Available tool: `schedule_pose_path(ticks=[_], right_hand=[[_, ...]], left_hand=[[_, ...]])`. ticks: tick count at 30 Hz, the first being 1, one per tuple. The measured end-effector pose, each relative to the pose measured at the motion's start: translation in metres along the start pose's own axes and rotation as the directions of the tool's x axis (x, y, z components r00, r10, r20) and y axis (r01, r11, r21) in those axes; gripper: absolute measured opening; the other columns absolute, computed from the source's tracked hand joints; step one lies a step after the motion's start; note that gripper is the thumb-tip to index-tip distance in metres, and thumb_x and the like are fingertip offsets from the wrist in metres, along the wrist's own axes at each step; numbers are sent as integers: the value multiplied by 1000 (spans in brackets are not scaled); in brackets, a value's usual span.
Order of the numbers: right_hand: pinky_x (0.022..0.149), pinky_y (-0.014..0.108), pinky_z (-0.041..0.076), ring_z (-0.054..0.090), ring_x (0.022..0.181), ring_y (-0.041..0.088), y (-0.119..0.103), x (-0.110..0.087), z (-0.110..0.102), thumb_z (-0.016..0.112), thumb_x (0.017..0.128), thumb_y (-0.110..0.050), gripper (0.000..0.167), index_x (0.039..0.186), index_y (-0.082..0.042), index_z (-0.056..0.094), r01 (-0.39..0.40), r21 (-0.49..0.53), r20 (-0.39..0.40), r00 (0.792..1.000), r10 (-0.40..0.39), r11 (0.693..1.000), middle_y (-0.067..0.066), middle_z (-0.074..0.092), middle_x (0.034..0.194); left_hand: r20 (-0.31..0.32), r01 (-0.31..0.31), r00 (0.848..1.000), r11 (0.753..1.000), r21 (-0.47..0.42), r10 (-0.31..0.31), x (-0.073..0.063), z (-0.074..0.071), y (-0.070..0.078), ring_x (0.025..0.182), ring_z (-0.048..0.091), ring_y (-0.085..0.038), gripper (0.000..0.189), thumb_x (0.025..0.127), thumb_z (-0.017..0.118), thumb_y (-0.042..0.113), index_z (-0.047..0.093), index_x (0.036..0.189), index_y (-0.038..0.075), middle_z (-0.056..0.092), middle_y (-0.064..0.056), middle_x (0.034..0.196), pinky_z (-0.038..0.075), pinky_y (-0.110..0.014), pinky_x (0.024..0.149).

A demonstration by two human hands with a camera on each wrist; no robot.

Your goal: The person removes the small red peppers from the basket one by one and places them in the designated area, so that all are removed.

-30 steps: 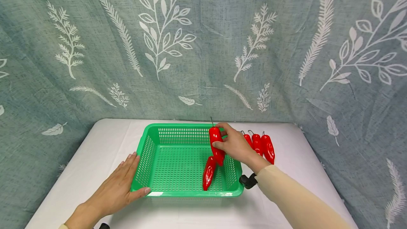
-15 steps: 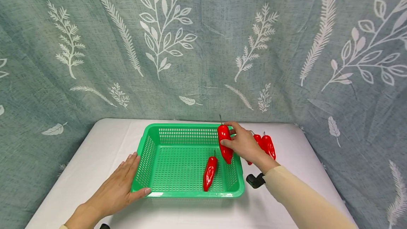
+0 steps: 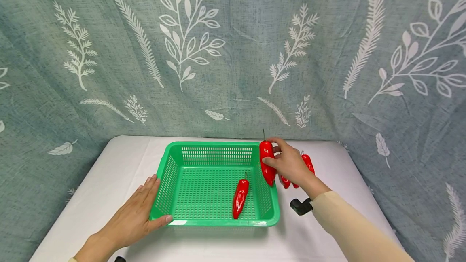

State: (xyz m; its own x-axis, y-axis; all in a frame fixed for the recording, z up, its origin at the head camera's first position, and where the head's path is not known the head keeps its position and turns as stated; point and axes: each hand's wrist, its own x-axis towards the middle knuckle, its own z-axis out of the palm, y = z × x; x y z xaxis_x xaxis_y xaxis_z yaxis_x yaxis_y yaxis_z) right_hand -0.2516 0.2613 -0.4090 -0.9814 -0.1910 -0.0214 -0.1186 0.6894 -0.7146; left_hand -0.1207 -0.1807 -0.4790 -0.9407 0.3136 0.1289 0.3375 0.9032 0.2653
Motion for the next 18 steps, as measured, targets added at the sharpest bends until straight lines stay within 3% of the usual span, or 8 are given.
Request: schedule_pose_path(ticks=[18], right_hand=[[72,39,65,69,113,41,20,-4,-19,75,98,-24,70,158,-10,43,-30,-47,-49,998,27,998,28,61,138]], left_hand=[[5,0,1000,1000,-2,0,0,0,-1,162,23,-35,113,95,52,80,24,165,-4,21,-22,174,28,-54,129]])
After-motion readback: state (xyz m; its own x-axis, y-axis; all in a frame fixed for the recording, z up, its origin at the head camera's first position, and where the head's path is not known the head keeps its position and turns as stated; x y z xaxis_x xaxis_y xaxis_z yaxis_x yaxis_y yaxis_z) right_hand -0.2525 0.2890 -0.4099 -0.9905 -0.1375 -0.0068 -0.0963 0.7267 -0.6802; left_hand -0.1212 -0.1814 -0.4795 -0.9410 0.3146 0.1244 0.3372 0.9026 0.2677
